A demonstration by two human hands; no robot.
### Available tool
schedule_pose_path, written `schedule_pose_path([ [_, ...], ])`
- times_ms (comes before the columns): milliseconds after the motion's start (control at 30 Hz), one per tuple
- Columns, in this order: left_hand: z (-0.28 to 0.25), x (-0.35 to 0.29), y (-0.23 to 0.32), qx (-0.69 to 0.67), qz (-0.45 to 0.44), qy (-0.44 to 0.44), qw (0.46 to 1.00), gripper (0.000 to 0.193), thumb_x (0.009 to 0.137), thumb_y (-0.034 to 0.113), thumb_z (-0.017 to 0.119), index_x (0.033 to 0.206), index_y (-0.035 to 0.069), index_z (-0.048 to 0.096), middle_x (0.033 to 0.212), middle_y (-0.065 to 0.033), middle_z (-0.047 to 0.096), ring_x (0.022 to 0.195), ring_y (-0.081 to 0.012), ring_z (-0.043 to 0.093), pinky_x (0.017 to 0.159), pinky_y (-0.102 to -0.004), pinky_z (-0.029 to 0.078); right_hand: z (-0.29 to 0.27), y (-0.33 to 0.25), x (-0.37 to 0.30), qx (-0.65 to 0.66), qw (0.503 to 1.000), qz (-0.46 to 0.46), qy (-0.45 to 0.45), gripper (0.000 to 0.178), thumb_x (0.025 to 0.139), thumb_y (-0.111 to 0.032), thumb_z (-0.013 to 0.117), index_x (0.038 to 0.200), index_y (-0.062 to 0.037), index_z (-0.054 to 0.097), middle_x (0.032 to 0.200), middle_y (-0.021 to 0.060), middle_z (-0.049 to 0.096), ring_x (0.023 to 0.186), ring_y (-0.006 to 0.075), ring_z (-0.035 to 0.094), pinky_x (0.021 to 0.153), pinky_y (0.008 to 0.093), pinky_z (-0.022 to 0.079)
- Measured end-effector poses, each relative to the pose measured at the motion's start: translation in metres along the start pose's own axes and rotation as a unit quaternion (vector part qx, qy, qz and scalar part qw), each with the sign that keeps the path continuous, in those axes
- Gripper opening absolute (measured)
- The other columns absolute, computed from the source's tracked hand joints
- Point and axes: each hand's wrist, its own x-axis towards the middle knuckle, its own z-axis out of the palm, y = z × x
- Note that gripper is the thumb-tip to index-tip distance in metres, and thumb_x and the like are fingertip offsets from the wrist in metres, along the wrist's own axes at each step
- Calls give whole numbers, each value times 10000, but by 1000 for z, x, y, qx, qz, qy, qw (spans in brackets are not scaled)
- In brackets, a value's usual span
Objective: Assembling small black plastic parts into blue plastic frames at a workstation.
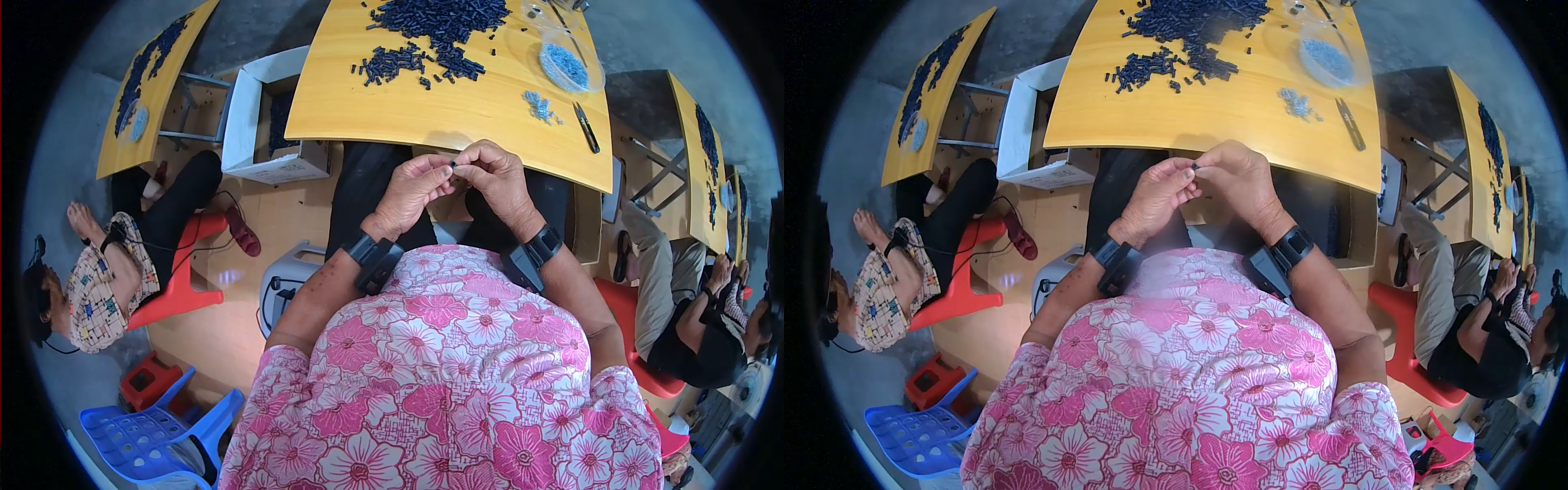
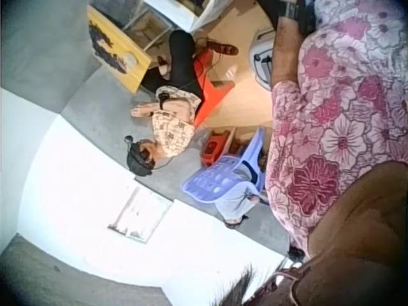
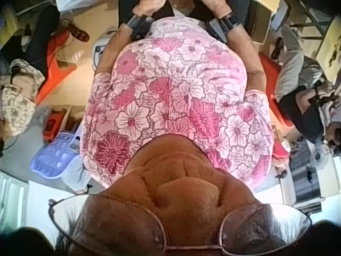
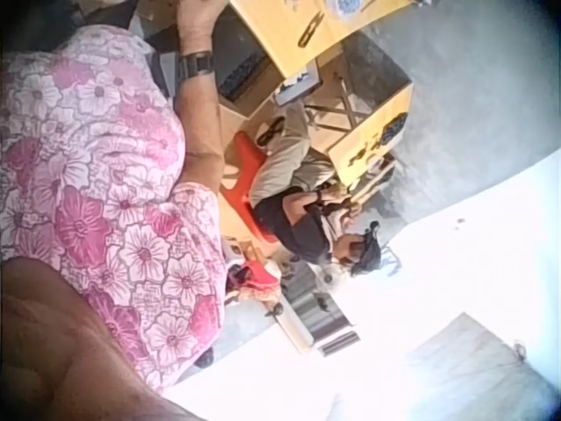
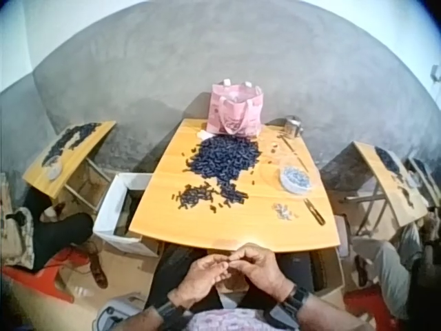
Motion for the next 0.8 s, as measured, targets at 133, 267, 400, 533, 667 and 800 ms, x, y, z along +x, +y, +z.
schedule_pose_path([
  [133, -2, -1, 2, -6, 8, -30, 1000, 127, 935, 93, 564, 1049, 42, 586, 902, -19, 578, 809, -105, 555, 806, -291, 520, -2, -11, 1, -56, 998, -23, -21, 86, 789, 7, 694, 872, 0, 675, 860, 42, 653, 817, 105, 617, 754, 243, 497],
  [267, -4, -1, 3, -10, 15, -49, 999, 103, 941, 91, 552, 1030, 50, 584, 902, -23, 577, 814, -106, 557, 804, -289, 518, 2, -21, 1, 20, 999, 20, -26, 114, 789, 12, 690, 901, -8, 692, 867, 52, 656, 822, 117, 623, 751, 244, 500],
  [400, -3, 1, 2, 2, 17, -47, 999, 92, 950, 93, 536, 1021, 57, 581, 904, -24, 576, 822, -107, 560, 807, -284, 514, -3, -22, 3, -32, 999, -18, -39, 140, 809, 4, 668, 945, -11, 698, 868, 59, 663, 798, 122, 627, 735, 241, 505],
  [533, -6, -1, 0, 24, 15, -29, 999, 117, 952, 90, 532, 1047, 42, 580, 913, -26, 580, 829, -109, 569, 813, -284, 512, -2, -20, 2, -66, 996, -35, -39, 125, 815, -19, 661, 935, -9, 695, 832, 63, 662, 741, 115, 620, 675, 236, 496],
  [667, -8, -2, 1, 38, 29, -34, 998, 150, 943, 73, 544, 1077, 18, 581, 944, -37, 600, 824, -112, 584, 824, -289, 513, 1, -18, 2, -65, 996, -55, -36, 102, 803, -11, 664, 898, -21, 700, 812, 59, 664, 726, 108, 608, 664, 241, 487],
  [800, -8, -2, -1, 63, 37, -12, 997, 131, 922, 66, 577, 1037, 9, 600, 904, -36, 618, 795, -102, 594, 785, -269, 517, 0, -16, 0, -83, 994, -59, -29, 106, 797, -21, 671, 898, -26, 703, 817, 60, 680, 737, 105, 615, 678, 245, 487],
])
